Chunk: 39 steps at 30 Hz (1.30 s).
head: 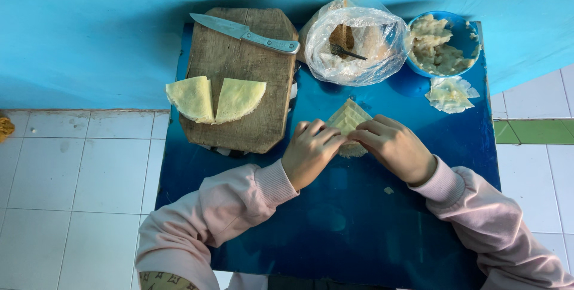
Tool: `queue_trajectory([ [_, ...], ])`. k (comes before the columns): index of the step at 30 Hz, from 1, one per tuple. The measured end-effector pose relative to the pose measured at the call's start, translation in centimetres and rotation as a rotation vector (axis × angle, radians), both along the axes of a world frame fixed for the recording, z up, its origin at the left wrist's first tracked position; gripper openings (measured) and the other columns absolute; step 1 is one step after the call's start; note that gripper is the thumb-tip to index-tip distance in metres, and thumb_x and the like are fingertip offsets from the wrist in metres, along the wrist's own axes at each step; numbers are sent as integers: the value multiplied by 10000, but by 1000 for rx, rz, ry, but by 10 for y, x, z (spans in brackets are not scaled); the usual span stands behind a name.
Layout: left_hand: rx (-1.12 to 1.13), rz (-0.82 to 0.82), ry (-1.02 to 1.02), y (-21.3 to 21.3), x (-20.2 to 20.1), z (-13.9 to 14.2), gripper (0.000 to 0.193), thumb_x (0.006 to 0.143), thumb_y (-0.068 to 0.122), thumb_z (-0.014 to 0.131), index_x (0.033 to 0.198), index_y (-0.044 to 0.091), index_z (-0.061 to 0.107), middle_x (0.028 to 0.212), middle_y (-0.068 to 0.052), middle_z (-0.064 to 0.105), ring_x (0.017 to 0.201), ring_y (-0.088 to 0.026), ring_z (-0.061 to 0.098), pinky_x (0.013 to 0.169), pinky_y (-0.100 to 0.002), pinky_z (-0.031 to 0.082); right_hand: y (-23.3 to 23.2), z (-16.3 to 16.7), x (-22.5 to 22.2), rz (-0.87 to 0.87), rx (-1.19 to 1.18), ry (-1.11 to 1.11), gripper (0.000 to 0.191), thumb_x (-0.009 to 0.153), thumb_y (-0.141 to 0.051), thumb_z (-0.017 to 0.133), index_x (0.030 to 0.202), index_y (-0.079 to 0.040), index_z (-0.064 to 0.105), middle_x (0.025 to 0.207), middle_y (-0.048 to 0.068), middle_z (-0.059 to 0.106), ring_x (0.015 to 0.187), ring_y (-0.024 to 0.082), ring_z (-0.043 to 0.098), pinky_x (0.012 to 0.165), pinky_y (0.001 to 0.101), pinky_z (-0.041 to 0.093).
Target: The person folds thin pastry wrappers into layered triangles on a blue table, spoons a brown filling from a plastic-lined container onto a wrapper, and folds and pinches the wrapper closed to form filled pastries. Folded pieces are set aside while more wrappers are folded and filled.
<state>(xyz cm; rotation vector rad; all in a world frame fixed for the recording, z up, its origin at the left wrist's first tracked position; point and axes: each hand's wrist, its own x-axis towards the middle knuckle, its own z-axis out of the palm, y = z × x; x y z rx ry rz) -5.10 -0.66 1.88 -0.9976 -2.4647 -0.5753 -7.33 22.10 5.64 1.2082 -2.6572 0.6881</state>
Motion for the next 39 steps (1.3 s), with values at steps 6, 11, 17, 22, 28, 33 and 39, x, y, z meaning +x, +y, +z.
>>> queue_trajectory([
  [6,-24,-9,87,2,3,-6,209,983,238,733,1107,70,722,1081,-21,713,1006,-180,628,911,-336,405,-4,-4,5,-24,-2,10,238,842,-163,780,1033,-43,703,992,91,706,862,260,670,754,369,558],
  [11,-66,9,106,1,2,-11,209,970,214,714,1120,68,726,1081,-15,714,1007,-165,623,922,-319,407,-3,-9,5,-13,-27,-10,274,827,-138,777,1065,-28,698,1020,100,684,884,264,668,776,369,561],
  [17,-15,-1,60,4,-2,-14,160,992,204,715,1085,74,714,1066,-16,705,994,-169,614,907,-329,400,-3,-13,5,-3,-14,10,282,815,-118,768,1070,-24,695,1020,103,681,914,274,670,800,371,560],
  [22,-103,1,145,1,-2,-15,160,965,154,715,1096,63,712,1057,-16,693,994,-164,615,904,-320,398,-2,-17,3,5,-6,21,262,847,-122,762,1077,-17,694,1024,106,680,919,275,669,804,373,556],
  [28,-137,28,127,3,-3,-17,165,963,168,727,1106,85,729,1065,-1,687,1027,-165,596,927,-328,383,2,-19,-1,11,-50,-76,263,843,-106,730,1095,-32,712,1030,109,678,947,283,663,821,382,549],
  [33,33,42,-68,4,-4,-10,148,868,223,734,1003,166,754,1021,-3,695,1039,-219,572,920,-398,343,3,-14,-8,13,-82,-168,206,870,-110,725,1069,-59,720,1039,100,681,973,282,654,848,389,532],
  [39,35,12,-110,2,-7,-8,151,949,198,725,1083,129,728,1025,40,703,1017,-169,583,941,-375,354,1,-3,-10,52,-22,-124,207,855,-123,730,1048,-54,704,987,69,719,920,282,664,801,396,535],
])
